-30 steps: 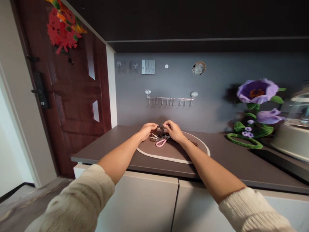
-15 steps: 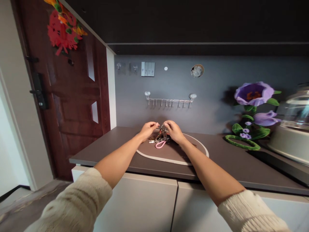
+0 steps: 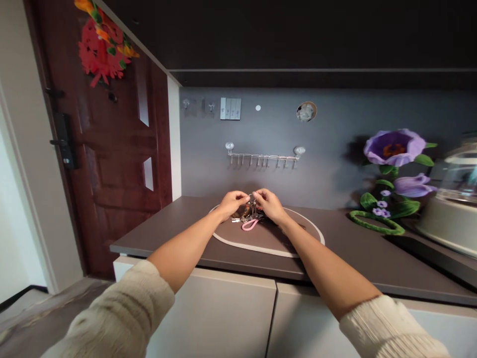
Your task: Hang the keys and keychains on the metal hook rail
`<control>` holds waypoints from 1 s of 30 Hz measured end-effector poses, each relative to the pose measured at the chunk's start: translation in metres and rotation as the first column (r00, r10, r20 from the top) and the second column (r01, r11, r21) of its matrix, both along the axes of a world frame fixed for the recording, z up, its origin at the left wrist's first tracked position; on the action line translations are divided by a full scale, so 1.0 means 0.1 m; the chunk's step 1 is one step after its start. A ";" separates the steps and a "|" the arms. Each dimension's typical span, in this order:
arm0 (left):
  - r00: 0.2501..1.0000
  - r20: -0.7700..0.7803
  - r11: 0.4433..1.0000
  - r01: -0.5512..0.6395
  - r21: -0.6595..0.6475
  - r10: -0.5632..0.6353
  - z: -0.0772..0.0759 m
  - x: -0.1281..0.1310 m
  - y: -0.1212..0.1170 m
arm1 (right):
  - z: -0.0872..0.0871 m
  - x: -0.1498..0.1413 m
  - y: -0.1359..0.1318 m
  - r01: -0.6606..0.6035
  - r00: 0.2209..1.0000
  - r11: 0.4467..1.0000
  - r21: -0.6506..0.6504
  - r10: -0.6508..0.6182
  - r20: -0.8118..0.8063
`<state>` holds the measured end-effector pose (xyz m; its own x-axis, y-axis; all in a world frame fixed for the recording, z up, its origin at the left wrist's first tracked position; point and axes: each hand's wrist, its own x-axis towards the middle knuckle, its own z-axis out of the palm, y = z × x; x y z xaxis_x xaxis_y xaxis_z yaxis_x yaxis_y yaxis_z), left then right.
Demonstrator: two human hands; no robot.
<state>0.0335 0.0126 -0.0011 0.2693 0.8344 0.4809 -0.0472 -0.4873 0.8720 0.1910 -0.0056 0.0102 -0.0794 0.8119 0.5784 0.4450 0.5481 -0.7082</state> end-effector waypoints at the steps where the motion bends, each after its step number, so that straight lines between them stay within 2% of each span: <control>1: 1.000 0.029 1.000 -0.011 -0.005 0.011 0.00 0.00 0.01 | -0.01 0.00 0.01 -0.005 1.000 1.000 -0.014 0.005 0.004; 7: 0.991 0.120 0.998 -0.053 -0.027 0.056 0.00 0.00 0.06 | -0.07 0.00 0.08 -0.099 0.992 0.993 -0.067 0.094 -0.080; 11: 0.992 0.119 0.999 -0.038 -0.012 0.039 -0.02 0.02 0.04 | -0.06 -0.02 0.03 -0.100 0.983 0.990 -0.103 0.082 -0.162; 18: 0.991 0.105 0.997 -0.077 -0.001 0.077 0.02 0.04 0.02 | 0.00 -0.04 -0.05 -0.100 0.985 0.988 -0.119 0.081 -0.151; 21: 0.993 0.076 0.996 -0.087 0.008 0.086 0.13 0.00 0.03 | 0.09 -0.08 -0.04 -0.060 0.993 0.996 -0.068 0.053 -0.107; 25: 0.991 0.044 0.985 -0.133 0.112 0.128 0.31 -0.10 0.05 | 0.28 -0.16 0.05 -0.048 0.997 0.999 0.001 0.048 -0.060; 28: 0.972 0.049 0.954 -0.237 0.185 0.232 0.37 -0.20 0.09 | 0.42 -0.23 0.16 -0.061 0.997 0.998 0.031 0.063 -0.052; 30: 0.944 0.053 0.918 -0.329 0.223 0.325 0.36 -0.28 0.13 | 0.50 -0.27 0.23 -0.061 0.997 0.998 0.033 0.063 -0.049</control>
<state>0.0052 0.0257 0.0344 -0.0088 0.7434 0.6688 0.1363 -0.6617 0.7373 0.1635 0.0171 0.0601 -0.0992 0.7877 0.6080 0.3735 0.5959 -0.7110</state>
